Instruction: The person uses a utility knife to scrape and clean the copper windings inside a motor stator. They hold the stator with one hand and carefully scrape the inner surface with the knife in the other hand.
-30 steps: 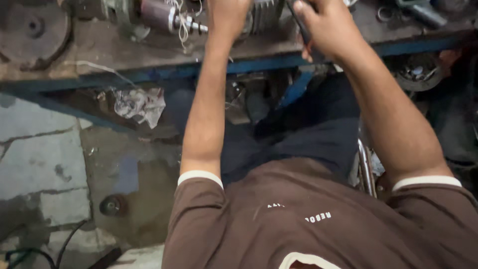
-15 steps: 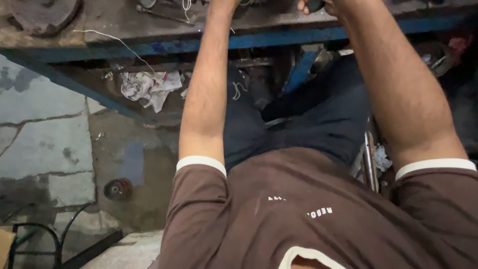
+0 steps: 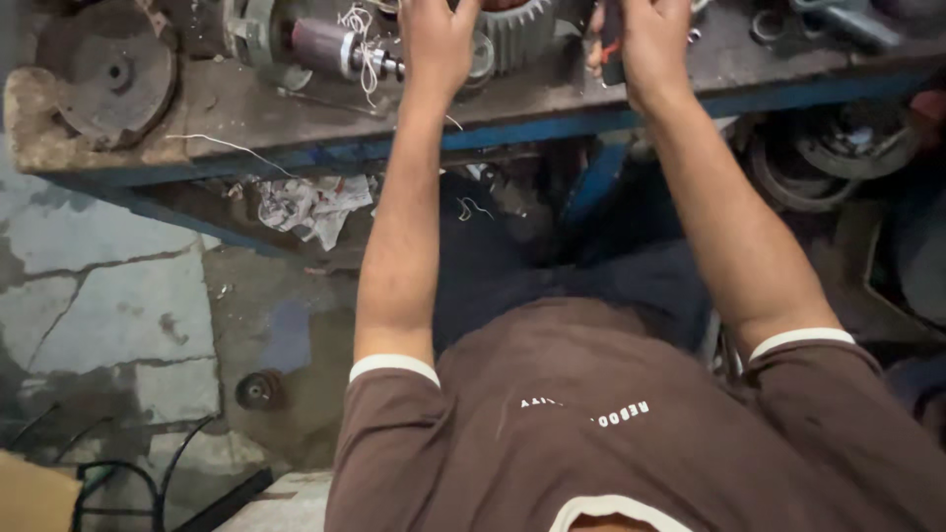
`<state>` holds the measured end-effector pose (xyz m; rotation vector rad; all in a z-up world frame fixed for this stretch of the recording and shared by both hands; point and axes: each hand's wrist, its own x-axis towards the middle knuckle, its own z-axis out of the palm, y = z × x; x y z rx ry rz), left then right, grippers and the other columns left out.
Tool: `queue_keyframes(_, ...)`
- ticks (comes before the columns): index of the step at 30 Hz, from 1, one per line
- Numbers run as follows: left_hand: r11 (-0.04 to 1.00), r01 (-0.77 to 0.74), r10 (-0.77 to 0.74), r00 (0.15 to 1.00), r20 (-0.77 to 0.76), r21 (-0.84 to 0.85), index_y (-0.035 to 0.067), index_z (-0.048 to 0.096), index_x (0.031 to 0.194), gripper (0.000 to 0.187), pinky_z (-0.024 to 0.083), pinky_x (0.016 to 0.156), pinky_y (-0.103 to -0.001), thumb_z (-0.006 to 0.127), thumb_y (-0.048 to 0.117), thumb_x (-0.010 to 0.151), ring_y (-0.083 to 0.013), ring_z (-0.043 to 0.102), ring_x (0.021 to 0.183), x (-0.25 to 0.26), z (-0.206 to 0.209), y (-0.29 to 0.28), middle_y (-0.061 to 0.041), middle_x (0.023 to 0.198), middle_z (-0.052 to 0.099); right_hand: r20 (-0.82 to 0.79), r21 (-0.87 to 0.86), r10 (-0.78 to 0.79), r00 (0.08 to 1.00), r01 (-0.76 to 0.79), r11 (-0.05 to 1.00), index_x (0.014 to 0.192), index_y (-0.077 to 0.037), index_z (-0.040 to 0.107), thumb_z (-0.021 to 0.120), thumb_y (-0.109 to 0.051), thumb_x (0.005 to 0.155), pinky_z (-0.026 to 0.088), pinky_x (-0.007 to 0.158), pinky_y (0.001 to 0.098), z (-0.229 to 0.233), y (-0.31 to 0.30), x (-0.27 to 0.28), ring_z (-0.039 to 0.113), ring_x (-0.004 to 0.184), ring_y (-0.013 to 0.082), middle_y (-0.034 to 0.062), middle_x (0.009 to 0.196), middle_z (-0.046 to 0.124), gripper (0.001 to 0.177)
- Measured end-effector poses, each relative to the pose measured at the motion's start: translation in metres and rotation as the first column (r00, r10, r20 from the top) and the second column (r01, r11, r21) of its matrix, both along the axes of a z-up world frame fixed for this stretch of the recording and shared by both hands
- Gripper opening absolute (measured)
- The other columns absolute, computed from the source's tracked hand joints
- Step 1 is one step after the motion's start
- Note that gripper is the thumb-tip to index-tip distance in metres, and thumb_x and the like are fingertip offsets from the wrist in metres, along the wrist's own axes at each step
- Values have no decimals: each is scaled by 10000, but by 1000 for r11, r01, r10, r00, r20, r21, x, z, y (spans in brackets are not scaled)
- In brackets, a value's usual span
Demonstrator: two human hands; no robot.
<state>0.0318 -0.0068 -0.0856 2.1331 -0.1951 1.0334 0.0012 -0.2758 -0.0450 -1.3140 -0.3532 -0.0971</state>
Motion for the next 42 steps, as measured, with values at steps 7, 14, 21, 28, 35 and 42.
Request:
queue_keyframes(7,989,110,-118,990,-76,-97,-21,624,1160,388,507,954,-484,733,312,993,-433,637,1089,-37,56,-15,-230,1119,673,74,99,-46,996,39,994,1300,-18,543,563,-255,1190,496,462,324,-51,-8,30,607,524,210,108,790,642,262)
queue_keyframes(14,968,-50,67,996,-61,246,61,595,1312,427,431,1075,-517,735,356,1036,-377,536,1278,-64,89,-33,-172,1305,595,122,-18,-125,985,128,992,1673,-150,252,559,-310,1264,517,521,290,-54,-4,18,570,586,157,92,883,628,536)
queue_keyframes(21,824,-54,124,988,-87,564,49,586,1321,689,238,1179,-616,786,491,831,-396,471,1351,-81,100,-74,-175,1301,565,280,17,-198,939,202,979,1689,-188,222,551,-323,1293,444,604,258,-66,-10,24,596,867,170,58,1540,417,532)
queue_keyframes(28,796,-106,191,978,-81,596,74,609,1060,572,308,1178,-542,815,542,805,-338,565,1106,-59,109,-79,-131,1054,587,232,119,-136,963,110,987,1709,-146,175,537,-367,1275,422,633,251,-61,-4,27,575,824,141,80,1723,376,607)
queue_keyframes(35,764,-139,222,973,-55,630,72,619,1009,593,336,1131,-554,842,525,698,-292,593,1033,-63,101,-82,-94,951,598,301,78,-149,942,131,988,1710,-172,171,539,-439,1250,470,569,264,-57,-8,17,563,675,144,88,1704,388,647)
queue_keyframes(42,745,-54,196,971,-141,665,81,640,1010,570,363,1105,-557,846,557,773,-274,633,963,-48,98,-73,-75,889,673,347,19,-193,918,199,980,1707,-216,142,506,-357,1225,471,666,275,-75,-11,21,576,895,170,44,1710,333,620)
